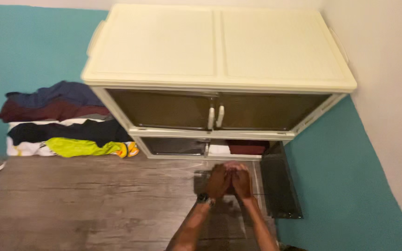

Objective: The person folds a black t-shirt and a white graphic t-shirt by hand on a wooden surface and places them inside a cabinet.

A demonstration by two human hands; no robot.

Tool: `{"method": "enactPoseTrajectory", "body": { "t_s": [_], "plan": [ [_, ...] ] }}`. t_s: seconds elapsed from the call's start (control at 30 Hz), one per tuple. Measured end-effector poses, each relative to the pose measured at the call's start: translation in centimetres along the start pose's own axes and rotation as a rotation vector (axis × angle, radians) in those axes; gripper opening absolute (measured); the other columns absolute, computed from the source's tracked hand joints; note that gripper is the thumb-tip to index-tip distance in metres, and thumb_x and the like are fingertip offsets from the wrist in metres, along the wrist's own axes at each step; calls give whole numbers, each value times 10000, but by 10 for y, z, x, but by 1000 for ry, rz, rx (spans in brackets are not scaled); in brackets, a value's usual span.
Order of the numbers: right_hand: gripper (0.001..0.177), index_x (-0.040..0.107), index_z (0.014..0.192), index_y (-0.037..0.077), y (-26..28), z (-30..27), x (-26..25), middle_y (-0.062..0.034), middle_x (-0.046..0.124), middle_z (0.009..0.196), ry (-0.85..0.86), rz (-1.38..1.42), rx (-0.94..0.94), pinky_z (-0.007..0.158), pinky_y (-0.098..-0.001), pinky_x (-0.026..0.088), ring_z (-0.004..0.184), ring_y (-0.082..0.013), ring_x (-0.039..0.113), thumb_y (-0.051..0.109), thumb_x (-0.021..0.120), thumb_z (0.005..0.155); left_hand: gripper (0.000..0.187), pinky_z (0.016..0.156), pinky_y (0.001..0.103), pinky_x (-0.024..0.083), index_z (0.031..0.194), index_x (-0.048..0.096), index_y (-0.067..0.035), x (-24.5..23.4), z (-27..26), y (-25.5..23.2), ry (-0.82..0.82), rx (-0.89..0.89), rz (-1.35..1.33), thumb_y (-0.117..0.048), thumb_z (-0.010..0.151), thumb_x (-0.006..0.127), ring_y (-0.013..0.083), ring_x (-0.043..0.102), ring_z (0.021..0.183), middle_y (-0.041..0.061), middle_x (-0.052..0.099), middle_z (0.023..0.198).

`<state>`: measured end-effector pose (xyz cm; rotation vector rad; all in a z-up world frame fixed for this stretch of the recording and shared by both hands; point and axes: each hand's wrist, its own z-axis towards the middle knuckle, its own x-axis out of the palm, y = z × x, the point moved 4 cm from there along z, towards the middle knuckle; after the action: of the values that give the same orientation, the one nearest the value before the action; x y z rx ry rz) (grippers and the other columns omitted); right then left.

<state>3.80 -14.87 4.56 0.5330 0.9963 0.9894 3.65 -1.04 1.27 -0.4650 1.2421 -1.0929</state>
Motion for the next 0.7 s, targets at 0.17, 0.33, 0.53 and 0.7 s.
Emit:
{"method": "enactPoseTrajectory", "body": {
  "t_s": [0.17,0.33,0.53,0.7],
  "plan": [
    [272,691,1046,25,68,-46,33,-172,708,1039,212,-36,256,841,-412,556,947,-350,697,216,532,936,433,914,470,564,1380,557,-50,-104,-63,-68,-54,-22,-256,-81,949,589,387,680,1063,247,660,1245],
    [240,699,1060,5,135,-87,90,-159,690,955,355,218,62,797,-387,533,866,-307,667,181,582,947,356,764,406,597,1300,622,-44,-164,-147,-37,-94,-182,-162,-104,951,657,349,742,918,213,732,1104],
    [140,715,1031,68,181,-112,217,10,740,1070,486,419,450,718,-292,548,813,-115,667,136,631,942,316,748,375,613,1247,702,-75,-246,-226,40,-189,-247,-98,-159,942,690,283,781,876,153,784,1025],
    [101,718,1016,57,226,-96,319,-40,615,775,583,292,546,683,-277,536,718,-94,567,82,625,984,291,746,351,593,1238,686,-102,-341,-247,90,-107,-496,-206,-203,965,695,219,768,835,133,789,990]
  ]
}}
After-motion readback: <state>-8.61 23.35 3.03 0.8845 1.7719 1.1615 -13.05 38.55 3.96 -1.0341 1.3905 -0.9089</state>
